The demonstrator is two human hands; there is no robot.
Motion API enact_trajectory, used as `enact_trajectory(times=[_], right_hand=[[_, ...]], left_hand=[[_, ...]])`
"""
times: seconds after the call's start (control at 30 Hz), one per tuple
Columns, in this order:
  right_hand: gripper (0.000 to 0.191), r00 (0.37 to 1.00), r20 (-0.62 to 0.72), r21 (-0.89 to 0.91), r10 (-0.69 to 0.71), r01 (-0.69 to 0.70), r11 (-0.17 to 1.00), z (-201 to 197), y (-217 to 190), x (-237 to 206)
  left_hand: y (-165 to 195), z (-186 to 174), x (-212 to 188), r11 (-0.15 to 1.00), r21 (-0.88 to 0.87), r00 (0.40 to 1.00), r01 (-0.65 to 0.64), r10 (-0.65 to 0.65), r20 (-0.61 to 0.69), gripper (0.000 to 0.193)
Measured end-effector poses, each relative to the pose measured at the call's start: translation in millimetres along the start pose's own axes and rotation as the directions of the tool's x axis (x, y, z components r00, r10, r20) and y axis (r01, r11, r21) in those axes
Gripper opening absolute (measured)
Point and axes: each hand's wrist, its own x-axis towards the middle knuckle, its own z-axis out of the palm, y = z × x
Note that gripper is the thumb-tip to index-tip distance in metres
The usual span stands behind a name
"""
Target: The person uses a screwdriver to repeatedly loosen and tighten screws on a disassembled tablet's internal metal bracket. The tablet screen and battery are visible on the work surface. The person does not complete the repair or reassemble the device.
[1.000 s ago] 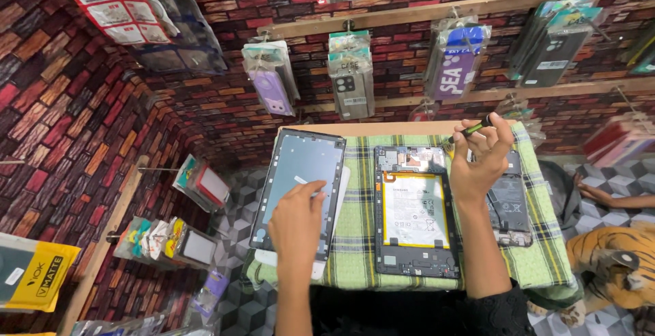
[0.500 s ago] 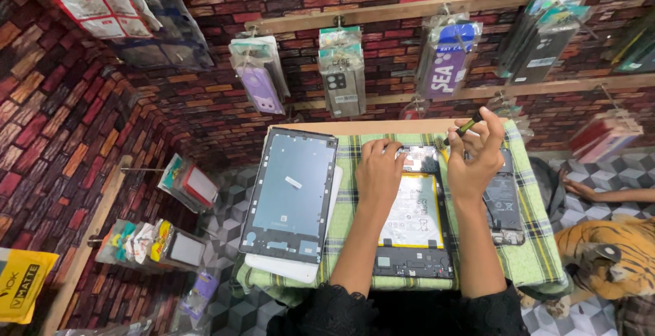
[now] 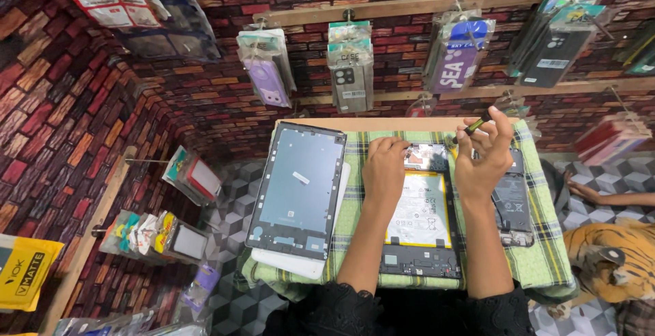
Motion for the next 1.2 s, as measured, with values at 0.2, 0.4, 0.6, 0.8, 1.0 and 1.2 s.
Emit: enact_trajectory(times=[0.2, 0.4, 0.6, 0.8, 1.0, 1.2], right_hand=[[0.060, 1.000, 0.009, -0.018, -0.006, 0.006, 1.000, -0.1, 0.6, -0.3], [0.060, 1.000, 0.019, 0.007, 0.011, -0.011, 1.000, 1.8, 1.0, -0.9], [0.062, 1.000, -0.004, -0.076, -0.030, 0.029, 0.997, -1.4, 6.9, 0.6], [0.047, 0.994, 0.039, 0.131, 0.106, -0.111, 0.985, -7.3, 5.2, 2.3], [0.058, 0.998, 0.039, -0.176, -0.044, 0.050, 0.983, -5.5, -3.7, 7.2], [0.051, 0.990, 0.022, -0.011, 0.140, -0.139, 0.990, -5.6, -10.1, 7.0]], left_hand=[[-0.7, 1.0, -0.8, 1.000, 0.007, 1.000, -0.002, 0.002, 0.000, 0.018], [0.0, 1.5, -2.0, 1.000, 0.019, 1.000, -0.010, 0.010, -0.003, 0.018], [-0.1, 1.1, -2.4, 1.000, 0.024, 1.000, 0.002, -0.002, 0.006, 0.018], [-0.7, -1.7, 1.3, 0.999, -0.016, 0.999, 0.033, -0.033, -0.024, 0.031], [2.1, -4.2, -1.4, 0.999, 0.040, 0.996, -0.016, 0.020, -0.087, 0.028], [2.3, -7.6, -3.8, 0.997, 0.052, 0.997, 0.048, -0.045, -0.063, 0.023]])
